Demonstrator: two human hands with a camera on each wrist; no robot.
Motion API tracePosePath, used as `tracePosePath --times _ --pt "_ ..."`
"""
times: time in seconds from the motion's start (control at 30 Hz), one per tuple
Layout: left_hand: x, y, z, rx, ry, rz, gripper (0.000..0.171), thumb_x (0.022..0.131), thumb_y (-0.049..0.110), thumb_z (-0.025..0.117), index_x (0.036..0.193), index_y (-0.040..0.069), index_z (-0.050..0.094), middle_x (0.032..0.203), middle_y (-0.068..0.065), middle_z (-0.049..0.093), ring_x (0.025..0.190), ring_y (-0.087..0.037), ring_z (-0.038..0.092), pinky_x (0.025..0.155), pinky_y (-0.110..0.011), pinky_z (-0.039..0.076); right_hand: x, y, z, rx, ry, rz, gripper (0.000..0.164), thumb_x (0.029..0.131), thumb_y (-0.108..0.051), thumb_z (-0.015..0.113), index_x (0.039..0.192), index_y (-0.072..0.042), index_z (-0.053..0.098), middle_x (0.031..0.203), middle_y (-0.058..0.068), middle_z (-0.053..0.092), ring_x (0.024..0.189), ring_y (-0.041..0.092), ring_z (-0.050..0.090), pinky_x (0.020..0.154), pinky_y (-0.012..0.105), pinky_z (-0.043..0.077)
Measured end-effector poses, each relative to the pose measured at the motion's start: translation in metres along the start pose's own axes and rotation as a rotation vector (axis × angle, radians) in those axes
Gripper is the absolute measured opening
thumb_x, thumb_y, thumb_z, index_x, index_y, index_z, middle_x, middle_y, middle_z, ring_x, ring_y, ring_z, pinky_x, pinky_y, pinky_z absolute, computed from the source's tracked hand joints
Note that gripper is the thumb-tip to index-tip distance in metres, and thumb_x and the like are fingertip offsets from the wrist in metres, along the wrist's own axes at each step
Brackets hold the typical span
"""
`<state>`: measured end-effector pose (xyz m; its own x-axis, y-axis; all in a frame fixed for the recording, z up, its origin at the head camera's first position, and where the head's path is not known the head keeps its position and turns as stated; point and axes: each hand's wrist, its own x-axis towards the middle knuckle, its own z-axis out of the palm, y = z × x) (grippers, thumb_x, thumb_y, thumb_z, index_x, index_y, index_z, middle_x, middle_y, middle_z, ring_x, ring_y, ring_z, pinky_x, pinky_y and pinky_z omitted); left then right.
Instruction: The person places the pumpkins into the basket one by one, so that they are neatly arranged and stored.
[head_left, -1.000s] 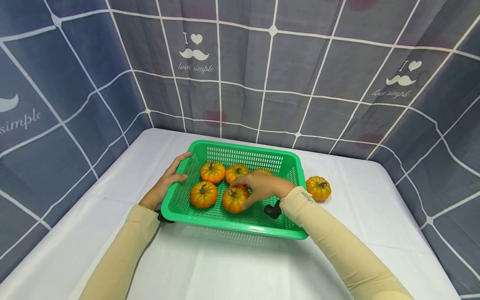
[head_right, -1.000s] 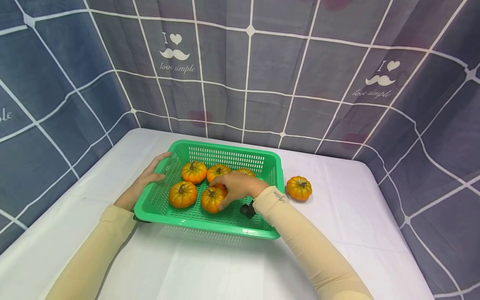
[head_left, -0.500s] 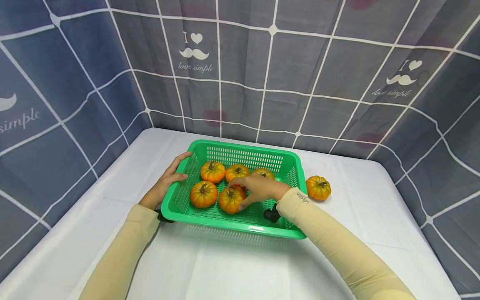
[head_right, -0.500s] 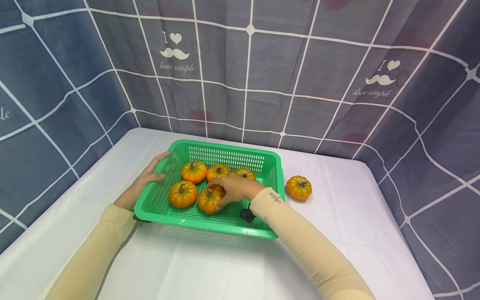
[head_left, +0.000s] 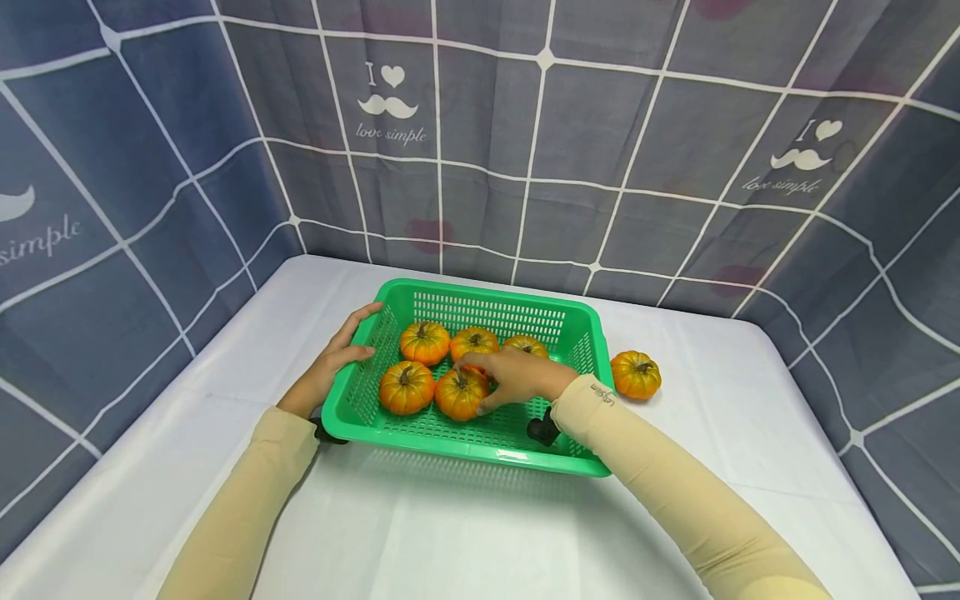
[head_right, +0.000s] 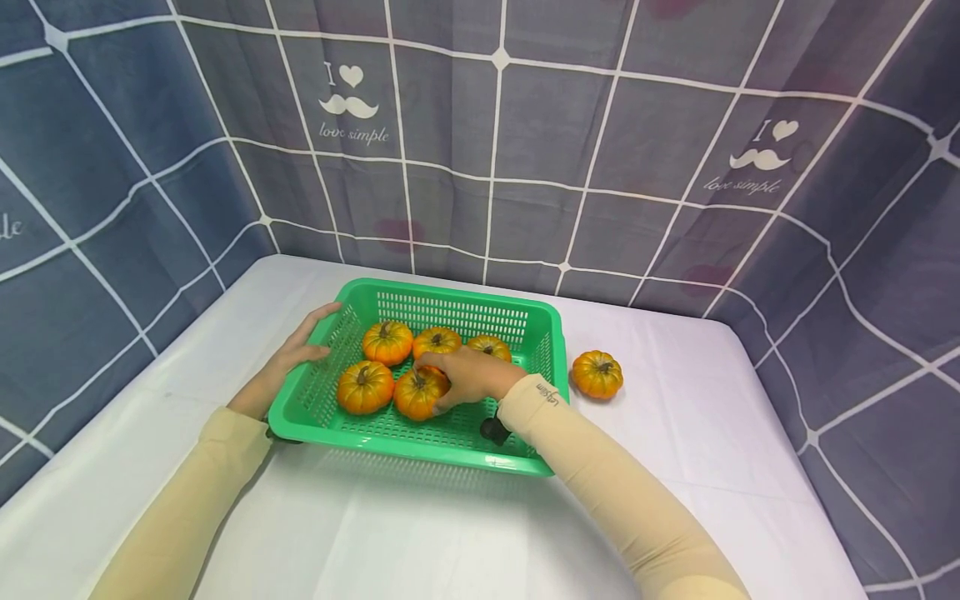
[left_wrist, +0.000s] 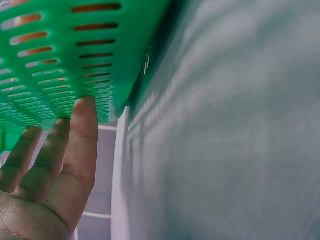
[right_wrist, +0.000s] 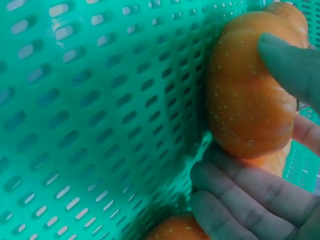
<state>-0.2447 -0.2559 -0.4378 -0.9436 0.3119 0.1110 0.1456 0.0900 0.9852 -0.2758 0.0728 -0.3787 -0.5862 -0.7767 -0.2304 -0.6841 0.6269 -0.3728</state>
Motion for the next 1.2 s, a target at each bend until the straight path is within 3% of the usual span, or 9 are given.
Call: tracePosePath --times 0.2,0.43,0.67,1.03,1.2 --pt "-0.001 0.0 0.0 -0.02 -0.008 -0.001 0.076 0.103 0.011 0.043 0.174 0.021 0.017 0.178 -0.016 0.017 0.144 -0.037 0.042 0.1 -0.026 0.053 -0.002 -0.001 -0.002 0.006 -0.013 0.007 0.076 0.093 -0.025 0.088 0.159 -0.017 0.052 0.126 0.01 0.073 0.107 0.024 0.066 0.099 0.043 0.055" --pt "-0.002 0.001 0.001 -0.012 -0.004 -0.001 0.075 0.104 0.012 0.043 0.174 0.02 0.017 0.177 -0.016 0.018 0.142 -0.035 0.044 0.1 -0.026 0.053 -0.009 -0.002 -0.01 0.086 -0.019 0.041 0.08 0.094 -0.027 0.087 0.163 -0.014 0.048 0.134 0.014 0.072 0.124 0.031 0.069 0.102 0.044 0.056" --pt "-0.001 0.001 0.0 0.004 0.004 0.004 0.076 0.103 0.013 0.044 0.174 0.019 0.017 0.178 -0.014 0.017 0.147 -0.042 0.039 0.101 -0.025 0.051 -0.018 -0.006 -0.02 0.103 0.002 0.054 0.071 0.096 -0.03 0.085 0.157 -0.011 0.054 0.132 0.016 0.073 0.121 0.031 0.071 0.103 0.044 0.056" --pt "-0.001 0.001 0.001 -0.039 -0.01 -0.007 0.076 0.103 0.012 0.043 0.174 0.02 0.016 0.177 -0.017 0.019 0.145 -0.041 0.042 0.1 -0.027 0.054 -0.039 0.002 -0.026 0.315 0.058 -0.053 0.064 0.098 -0.022 0.082 0.154 -0.002 0.056 0.139 0.021 0.068 0.128 0.039 0.065 0.108 0.046 0.054" --pt "0.0 0.0 0.0 -0.008 0.0 0.0 0.076 0.103 0.013 0.044 0.174 0.019 0.017 0.177 -0.015 0.017 0.145 -0.041 0.04 0.1 -0.025 0.052 -0.047 0.009 -0.025 0.444 0.079 -0.11 0.062 0.1 -0.017 0.08 0.154 0.001 0.055 0.142 0.023 0.066 0.131 0.043 0.064 0.11 0.049 0.052"
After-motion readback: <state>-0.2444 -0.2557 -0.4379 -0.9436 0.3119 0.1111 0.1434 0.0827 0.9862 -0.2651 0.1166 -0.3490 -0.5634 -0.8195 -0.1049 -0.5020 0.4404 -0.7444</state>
